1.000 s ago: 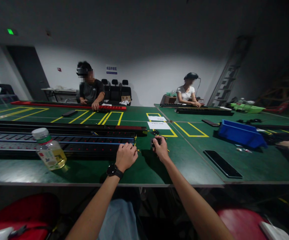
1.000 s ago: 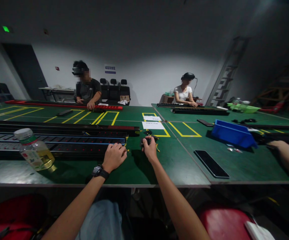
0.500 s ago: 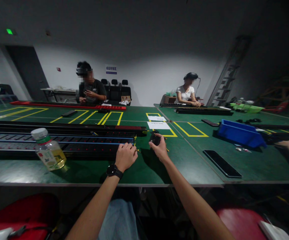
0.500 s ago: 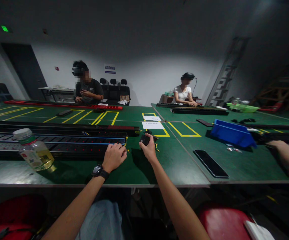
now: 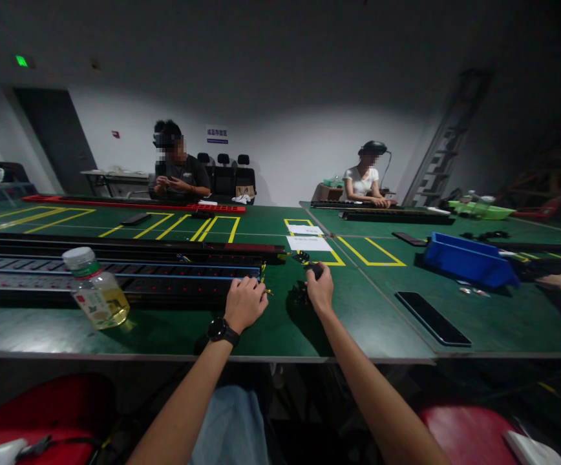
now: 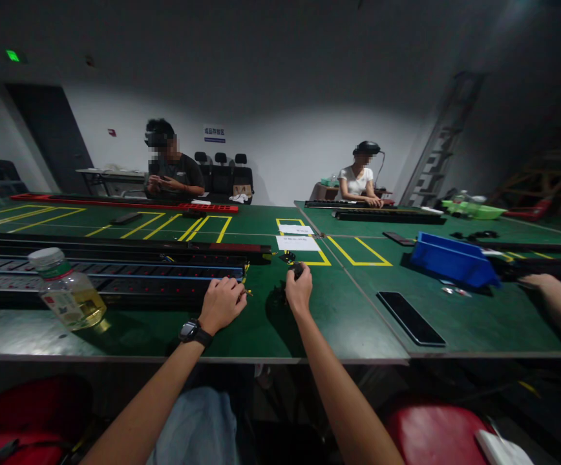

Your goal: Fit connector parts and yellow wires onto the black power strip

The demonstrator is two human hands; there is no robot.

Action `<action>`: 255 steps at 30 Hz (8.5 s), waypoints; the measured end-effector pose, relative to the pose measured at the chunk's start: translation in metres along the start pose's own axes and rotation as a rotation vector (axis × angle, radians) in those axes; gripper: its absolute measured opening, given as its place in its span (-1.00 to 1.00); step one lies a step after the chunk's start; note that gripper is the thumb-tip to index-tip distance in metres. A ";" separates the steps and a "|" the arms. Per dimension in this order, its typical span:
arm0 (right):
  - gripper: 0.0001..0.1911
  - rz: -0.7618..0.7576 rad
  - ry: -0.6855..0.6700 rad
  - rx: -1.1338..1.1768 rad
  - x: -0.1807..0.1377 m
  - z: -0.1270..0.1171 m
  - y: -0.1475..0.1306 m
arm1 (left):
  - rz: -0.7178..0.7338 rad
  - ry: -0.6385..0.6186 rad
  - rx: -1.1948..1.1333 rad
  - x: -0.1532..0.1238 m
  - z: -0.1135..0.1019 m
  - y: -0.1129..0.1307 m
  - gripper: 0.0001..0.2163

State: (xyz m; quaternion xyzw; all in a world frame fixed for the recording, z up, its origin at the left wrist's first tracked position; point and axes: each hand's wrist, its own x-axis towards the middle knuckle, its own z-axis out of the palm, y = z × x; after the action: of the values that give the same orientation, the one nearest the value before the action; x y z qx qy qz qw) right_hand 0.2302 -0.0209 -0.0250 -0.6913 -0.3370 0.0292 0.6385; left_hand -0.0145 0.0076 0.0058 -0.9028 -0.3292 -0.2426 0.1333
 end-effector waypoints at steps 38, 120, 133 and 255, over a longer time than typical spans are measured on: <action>-0.69 -0.256 -0.076 -0.700 0.039 -0.065 0.024 | -0.003 0.010 0.023 0.000 0.001 -0.001 -0.85; -0.40 -0.593 -0.690 -0.460 -0.003 -0.031 0.008 | -0.024 -0.027 -0.014 -0.002 0.000 0.002 -0.84; -0.84 -0.672 -0.796 -0.334 -0.035 -0.026 -0.022 | -0.013 -0.017 -0.001 -0.001 0.001 0.001 -0.85; -0.78 -0.710 -0.582 -0.578 -0.024 -0.019 -0.006 | -0.032 -0.012 -0.051 -0.001 0.004 0.002 -0.83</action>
State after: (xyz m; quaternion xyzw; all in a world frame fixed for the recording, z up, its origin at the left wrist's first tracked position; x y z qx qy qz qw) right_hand 0.2181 -0.0497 -0.0260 -0.6457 -0.7072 -0.0918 0.2731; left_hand -0.0124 0.0078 0.0015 -0.9019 -0.3381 -0.2478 0.1043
